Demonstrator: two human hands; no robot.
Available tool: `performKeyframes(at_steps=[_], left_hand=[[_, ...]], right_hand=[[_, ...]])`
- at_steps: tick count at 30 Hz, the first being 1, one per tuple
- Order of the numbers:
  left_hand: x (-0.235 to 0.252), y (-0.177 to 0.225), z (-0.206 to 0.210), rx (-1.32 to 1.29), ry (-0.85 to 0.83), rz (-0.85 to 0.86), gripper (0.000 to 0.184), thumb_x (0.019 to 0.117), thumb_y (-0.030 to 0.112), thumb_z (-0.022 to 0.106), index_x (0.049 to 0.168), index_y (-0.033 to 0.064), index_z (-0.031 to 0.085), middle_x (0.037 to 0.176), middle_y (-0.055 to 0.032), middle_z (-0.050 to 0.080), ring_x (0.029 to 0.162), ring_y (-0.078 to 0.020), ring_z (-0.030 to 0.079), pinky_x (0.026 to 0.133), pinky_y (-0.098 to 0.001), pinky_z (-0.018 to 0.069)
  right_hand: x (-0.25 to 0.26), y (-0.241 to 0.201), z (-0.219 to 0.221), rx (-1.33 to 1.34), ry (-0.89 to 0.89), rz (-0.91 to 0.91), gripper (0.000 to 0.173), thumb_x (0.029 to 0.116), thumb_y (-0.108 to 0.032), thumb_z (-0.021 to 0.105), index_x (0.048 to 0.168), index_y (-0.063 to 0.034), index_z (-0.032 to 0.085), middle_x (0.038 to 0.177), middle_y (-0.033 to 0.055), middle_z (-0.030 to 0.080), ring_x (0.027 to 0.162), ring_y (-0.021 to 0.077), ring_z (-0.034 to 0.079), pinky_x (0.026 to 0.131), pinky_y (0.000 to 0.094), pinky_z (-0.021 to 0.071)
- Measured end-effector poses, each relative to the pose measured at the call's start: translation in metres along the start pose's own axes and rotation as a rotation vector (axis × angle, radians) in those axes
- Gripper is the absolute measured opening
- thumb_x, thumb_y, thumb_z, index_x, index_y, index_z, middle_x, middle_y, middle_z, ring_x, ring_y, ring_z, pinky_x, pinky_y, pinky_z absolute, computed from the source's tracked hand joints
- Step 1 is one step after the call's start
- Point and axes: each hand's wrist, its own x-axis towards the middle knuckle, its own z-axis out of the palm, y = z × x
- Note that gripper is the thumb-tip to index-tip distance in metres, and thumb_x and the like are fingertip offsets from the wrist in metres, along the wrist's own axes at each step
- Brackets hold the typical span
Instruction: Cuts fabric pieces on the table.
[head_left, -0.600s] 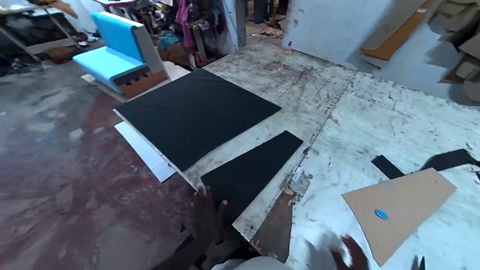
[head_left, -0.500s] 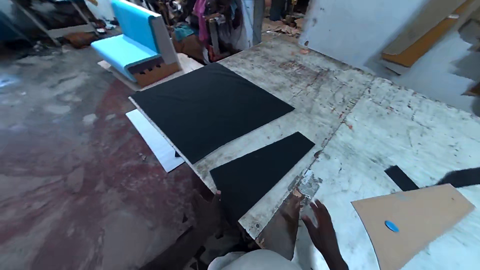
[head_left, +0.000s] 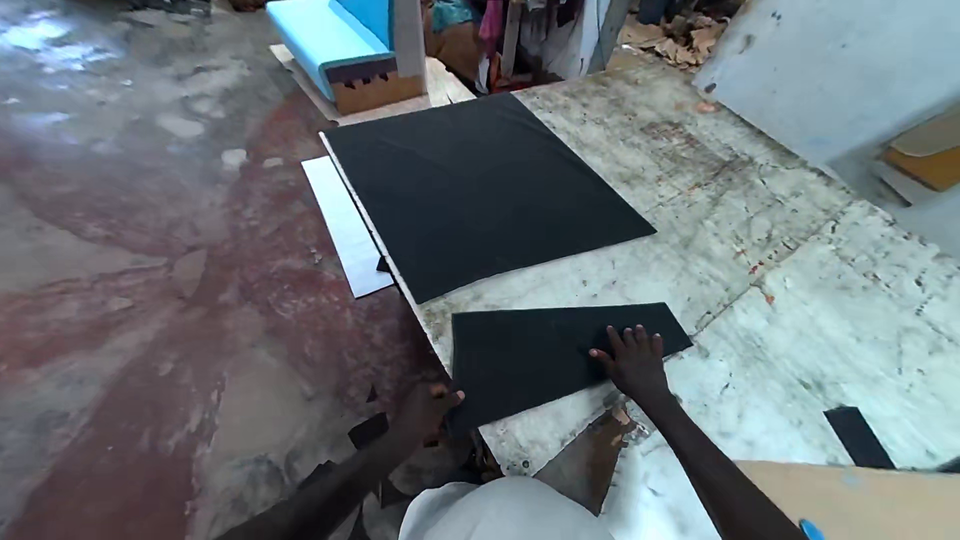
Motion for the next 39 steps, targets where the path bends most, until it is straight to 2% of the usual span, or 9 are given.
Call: performKeyframes(at_steps=[4, 11, 15, 17, 21, 24, 29, 32, 39], left_hand=[[0.043, 0.029, -0.044, 0.398, 0.075, 0.226, 0.034, 0.1020, 0.035, 0.064, 0.094, 0.0026, 0.071, 0.084, -0.0156, 0.068, 0.077, -0.0295, 0.065, 0.074, -0.0537, 0.0543], [0.140, 0.126, -0.072, 0.961, 0.075, 0.360, 0.036, 0.1008, 0.041, 0.063, 0.099, 0.0049, 0.070, 0.093, -0.0210, 0.070, 0.091, -0.0419, 0.068, 0.078, -0.0685, 0.0519], [0.141, 0.153, -0.047, 1.132, 0.220, 0.477, 0.036, 0.0973, 0.032, 0.068, 0.120, 0.0048, 0.066, 0.113, -0.0249, 0.069, 0.108, -0.0485, 0.065, 0.085, -0.0708, 0.0510], [0.129, 0.159, -0.020, 1.068, 0.224, 0.705, 0.046, 0.0971, 0.026, 0.069, 0.134, 0.0006, 0.060, 0.132, -0.0299, 0.059, 0.127, -0.0536, 0.051, 0.099, -0.0734, 0.0422], [0.106, 0.145, 0.087, 1.008, -0.046, 1.040, 0.056, 0.1017, 0.036, 0.062, 0.149, 0.0088, 0.051, 0.160, -0.0213, 0.039, 0.150, -0.0447, 0.031, 0.116, -0.0660, 0.0323], [0.082, 0.128, 0.181, 1.006, -0.280, 1.192, 0.059, 0.1007, 0.044, 0.061, 0.151, 0.0158, 0.051, 0.164, -0.0131, 0.036, 0.154, -0.0368, 0.026, 0.120, -0.0613, 0.0296], [0.052, 0.117, 0.300, 1.012, -0.499, 1.304, 0.066, 0.0997, 0.053, 0.059, 0.153, 0.0165, 0.047, 0.167, -0.0098, 0.029, 0.156, -0.0338, 0.020, 0.123, -0.0562, 0.0250], [0.054, 0.112, 0.336, 0.945, -0.497, 1.283, 0.068, 0.0979, 0.056, 0.060, 0.152, 0.0160, 0.050, 0.163, -0.0097, 0.038, 0.153, -0.0324, 0.028, 0.120, -0.0564, 0.0319], [0.065, 0.099, 0.346, 0.918, -0.380, 1.305, 0.054, 0.0993, 0.054, 0.057, 0.141, 0.0196, 0.060, 0.158, -0.0017, 0.044, 0.149, -0.0265, 0.035, 0.117, -0.0567, 0.0333]], right_hand=[[-0.070, -0.028, -0.019, 0.047, -0.110, 0.141, 0.095, 0.0934, -0.081, 0.035, 0.156, -0.0103, 0.042, 0.151, 0.0312, 0.045, 0.148, 0.0508, 0.030, 0.120, 0.0726, 0.0075], [-0.148, -0.071, -0.029, 0.254, -0.188, 0.352, 0.095, 0.0927, -0.081, 0.036, 0.160, -0.0143, 0.036, 0.152, 0.0221, 0.049, 0.148, 0.0434, 0.035, 0.120, 0.0719, 0.0090], [-0.163, -0.060, -0.012, 0.420, 0.021, 0.429, 0.089, 0.0950, -0.076, 0.043, 0.158, -0.0128, 0.040, 0.158, 0.0171, 0.043, 0.150, 0.0375, 0.034, 0.122, 0.0647, 0.0198], [-0.184, -0.048, -0.001, 0.482, 0.121, 0.466, 0.081, 0.0980, -0.069, 0.047, 0.155, -0.0104, 0.045, 0.160, 0.0164, 0.041, 0.150, 0.0366, 0.033, 0.122, 0.0624, 0.0230], [-0.266, -0.038, 0.011, 0.665, 0.333, 0.615, 0.064, 0.0995, -0.051, 0.058, 0.142, -0.0033, 0.058, 0.151, 0.0176, 0.052, 0.142, 0.0337, 0.047, 0.118, 0.0567, 0.0362], [-0.351, -0.047, 0.008, 0.672, 0.451, 0.851, 0.054, 0.0984, -0.042, 0.062, 0.133, -0.0003, 0.063, 0.137, 0.0208, 0.060, 0.128, 0.0354, 0.058, 0.107, 0.0542, 0.0481], [-0.476, -0.073, 0.016, 0.491, 0.481, 1.226, 0.042, 0.0922, -0.019, 0.072, 0.122, 0.0110, 0.066, 0.121, 0.0358, 0.061, 0.116, 0.0515, 0.058, 0.102, 0.0623, 0.0457], [-0.494, -0.068, 0.016, 0.534, 0.387, 1.335, 0.041, 0.0893, -0.012, 0.076, 0.122, 0.0103, 0.065, 0.121, 0.0349, 0.059, 0.112, 0.0467, 0.060, 0.097, 0.0561, 0.0507], [-0.517, -0.031, 0.020, 0.636, 0.244, 1.352, 0.060, 0.0910, -0.036, 0.076, 0.130, 0.0075, 0.061, 0.125, 0.0338, 0.059, 0.116, 0.0496, 0.058, 0.100, 0.0635, 0.0467]])
